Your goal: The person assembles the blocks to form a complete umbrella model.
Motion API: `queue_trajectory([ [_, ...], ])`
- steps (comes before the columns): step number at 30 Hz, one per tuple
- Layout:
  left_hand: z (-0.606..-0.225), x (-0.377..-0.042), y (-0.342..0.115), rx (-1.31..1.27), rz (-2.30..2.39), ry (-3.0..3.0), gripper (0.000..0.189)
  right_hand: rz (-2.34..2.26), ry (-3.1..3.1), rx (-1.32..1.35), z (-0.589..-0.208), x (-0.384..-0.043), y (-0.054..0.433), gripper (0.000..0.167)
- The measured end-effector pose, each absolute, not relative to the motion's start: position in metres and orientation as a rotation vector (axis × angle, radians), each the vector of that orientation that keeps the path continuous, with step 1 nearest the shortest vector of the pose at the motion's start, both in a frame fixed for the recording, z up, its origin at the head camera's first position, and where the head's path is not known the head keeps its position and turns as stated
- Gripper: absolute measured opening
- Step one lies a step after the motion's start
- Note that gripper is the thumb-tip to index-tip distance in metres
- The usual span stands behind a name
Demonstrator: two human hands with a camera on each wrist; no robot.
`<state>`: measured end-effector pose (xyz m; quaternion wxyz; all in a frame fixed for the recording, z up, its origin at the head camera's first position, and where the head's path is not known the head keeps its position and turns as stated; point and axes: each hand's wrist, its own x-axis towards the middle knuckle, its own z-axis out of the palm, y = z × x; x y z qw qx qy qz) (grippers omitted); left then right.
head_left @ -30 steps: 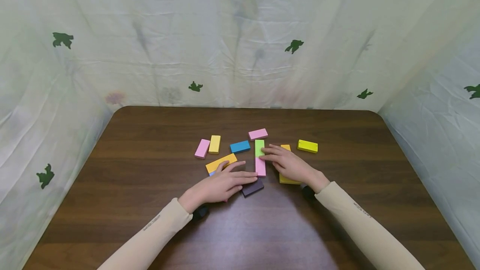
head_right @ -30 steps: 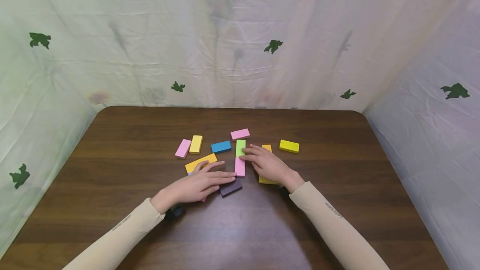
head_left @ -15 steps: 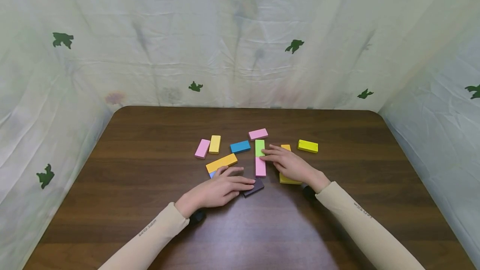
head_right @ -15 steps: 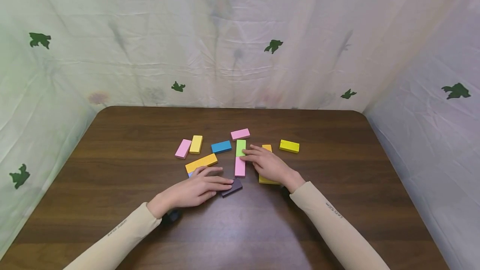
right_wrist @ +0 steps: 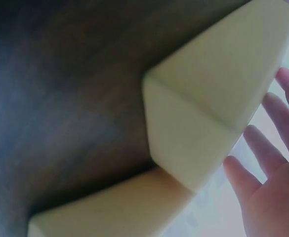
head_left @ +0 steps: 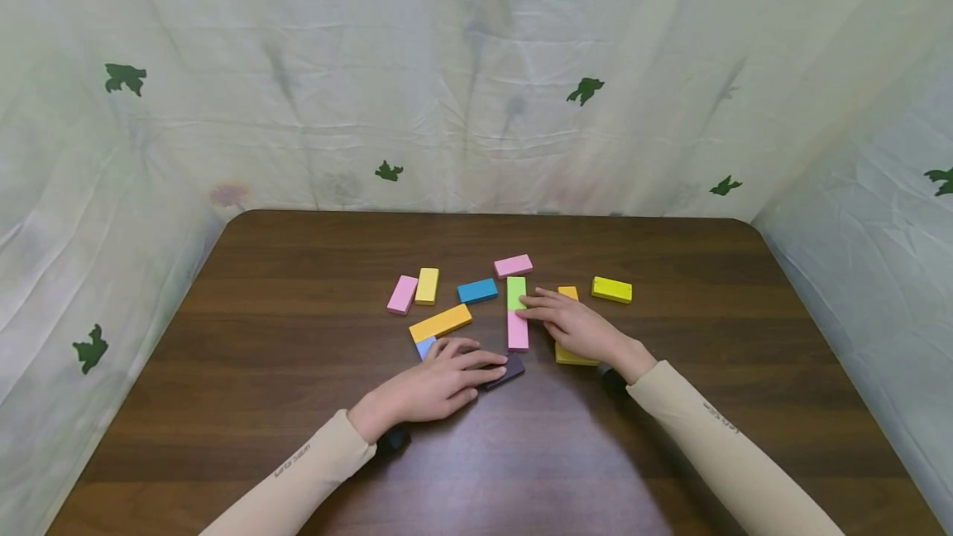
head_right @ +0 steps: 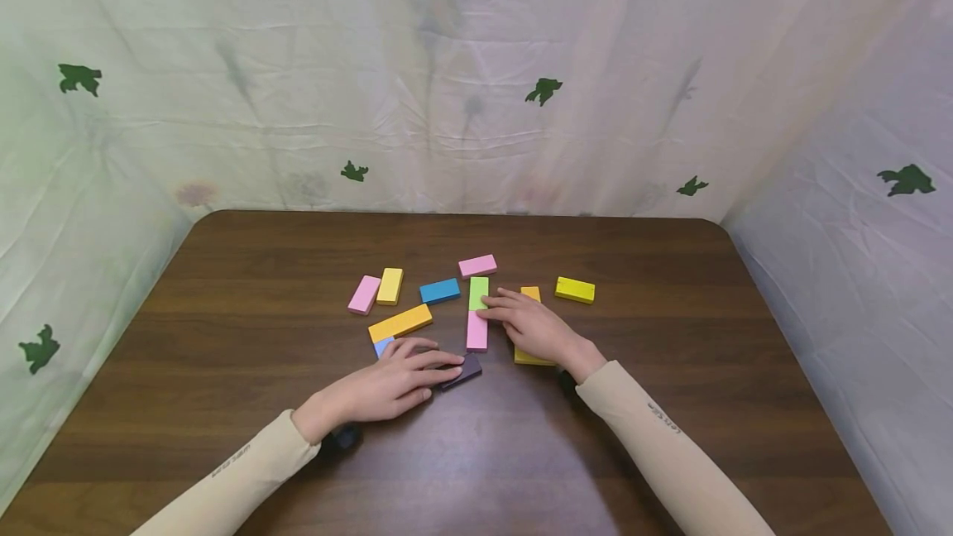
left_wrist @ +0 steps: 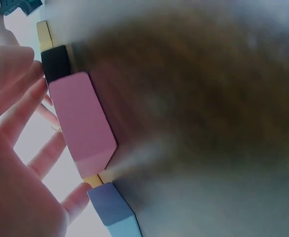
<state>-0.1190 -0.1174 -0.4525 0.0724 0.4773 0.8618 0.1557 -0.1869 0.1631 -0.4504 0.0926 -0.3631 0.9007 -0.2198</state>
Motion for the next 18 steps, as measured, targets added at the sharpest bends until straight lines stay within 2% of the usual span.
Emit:
queue_trajectory([
  [18,-0.448,-0.1124,-0.1101,1.379,0.44,2.558,0.049,-0.652,2.668,-1.1,-0.4485,-0.186,0.1627,0.043],
])
